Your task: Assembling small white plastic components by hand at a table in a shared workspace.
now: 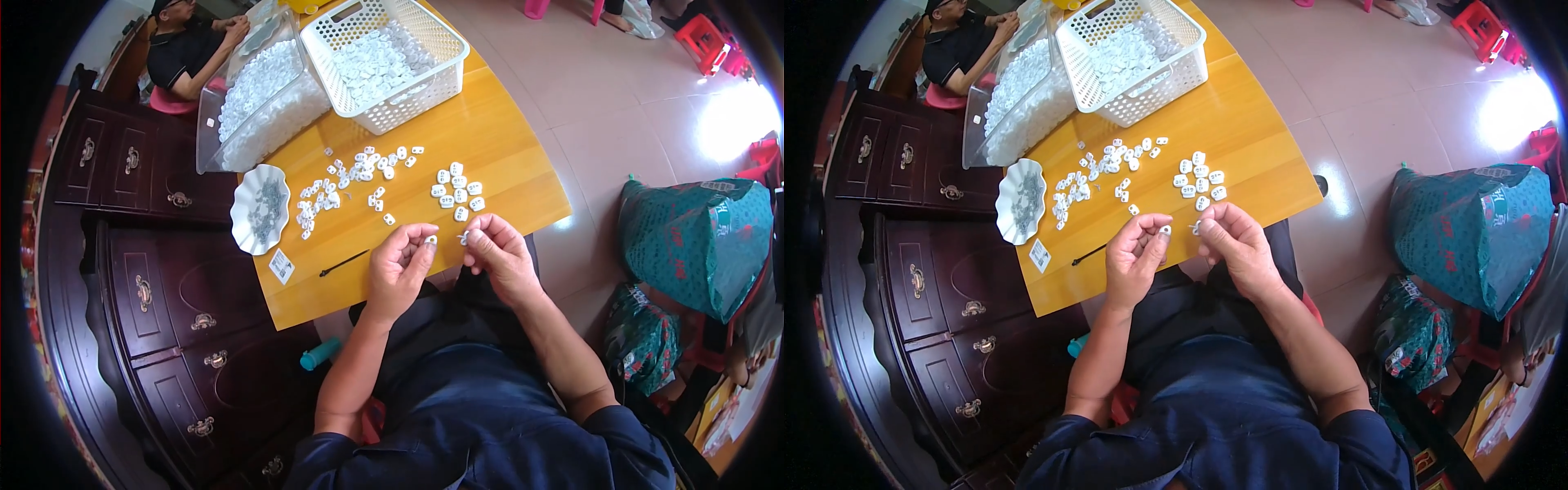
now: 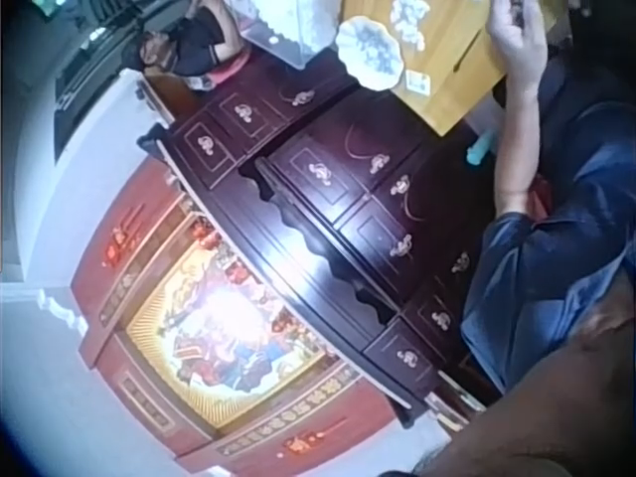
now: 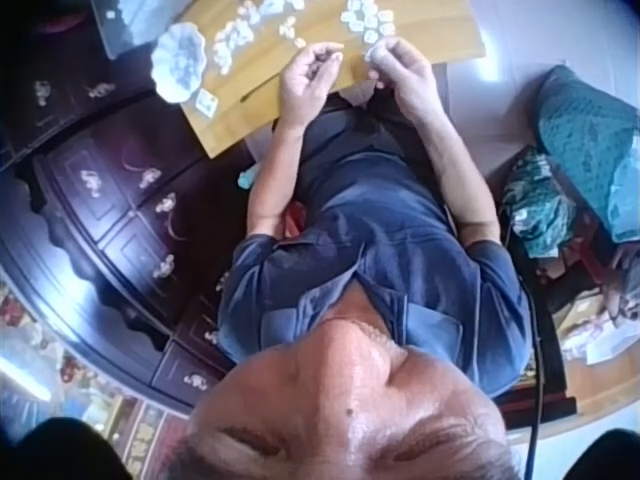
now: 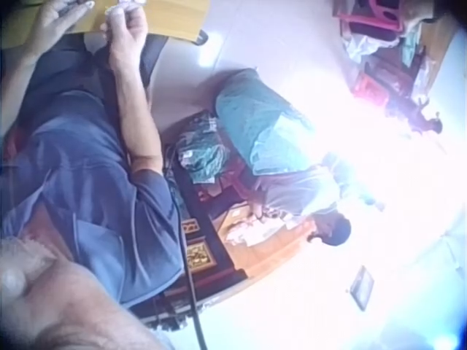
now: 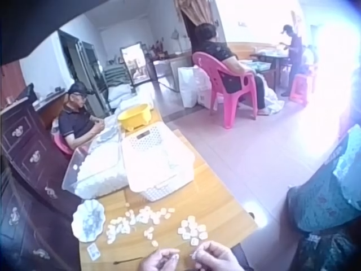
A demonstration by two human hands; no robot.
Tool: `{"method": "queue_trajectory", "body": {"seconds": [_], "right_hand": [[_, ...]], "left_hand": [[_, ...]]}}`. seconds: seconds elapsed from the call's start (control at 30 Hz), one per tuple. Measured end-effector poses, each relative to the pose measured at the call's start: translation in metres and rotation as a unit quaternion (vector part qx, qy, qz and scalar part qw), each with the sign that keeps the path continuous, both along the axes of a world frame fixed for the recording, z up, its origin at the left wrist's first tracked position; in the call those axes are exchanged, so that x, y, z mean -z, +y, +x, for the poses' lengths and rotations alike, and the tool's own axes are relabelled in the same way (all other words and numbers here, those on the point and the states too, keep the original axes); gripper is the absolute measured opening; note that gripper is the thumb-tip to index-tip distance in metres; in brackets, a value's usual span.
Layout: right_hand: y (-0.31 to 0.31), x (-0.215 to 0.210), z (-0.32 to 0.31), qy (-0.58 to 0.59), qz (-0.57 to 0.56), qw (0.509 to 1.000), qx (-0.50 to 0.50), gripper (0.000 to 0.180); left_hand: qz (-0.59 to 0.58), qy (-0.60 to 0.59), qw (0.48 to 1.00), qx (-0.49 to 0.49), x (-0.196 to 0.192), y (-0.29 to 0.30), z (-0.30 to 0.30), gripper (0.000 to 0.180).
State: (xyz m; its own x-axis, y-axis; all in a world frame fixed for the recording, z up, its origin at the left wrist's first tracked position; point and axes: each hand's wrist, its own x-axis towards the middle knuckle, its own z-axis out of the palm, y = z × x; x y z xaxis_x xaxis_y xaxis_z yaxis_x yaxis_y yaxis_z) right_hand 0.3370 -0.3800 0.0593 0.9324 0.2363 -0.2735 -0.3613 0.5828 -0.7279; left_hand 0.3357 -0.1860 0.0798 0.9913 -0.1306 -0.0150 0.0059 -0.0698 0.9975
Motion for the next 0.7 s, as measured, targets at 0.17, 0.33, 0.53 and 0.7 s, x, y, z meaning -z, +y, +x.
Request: {"method": "queue_trajectory", "body": {"seconds": [0.17, 0.33, 0.53, 0.7], "right_hand": [[0.010, 0.001, -0.005, -0.047, -0.044, 0.998, -0.015, 0.010], [0.013, 0.000, -0.007, -0.061, -0.073, 0.995, -0.011, 0.009], [0.014, 0.001, -0.008, -0.052, -0.114, 0.992, -0.004, 0.009], [0.013, 0.003, -0.008, -0.060, -0.131, 0.990, -0.010, 0.009]], "left_hand": [[-0.045, 0.020, 0.999, 0.011, -0.007, 0.003, -0.002, 0.027], [-0.058, 0.022, 0.998, 0.010, -0.006, 0.005, -0.003, 0.031], [-0.023, -0.005, 1.000, 0.009, -0.005, 0.003, -0.003, 0.030], [0.019, -0.022, 0.999, 0.019, -0.003, 0.004, -0.003, 0.030]]}}
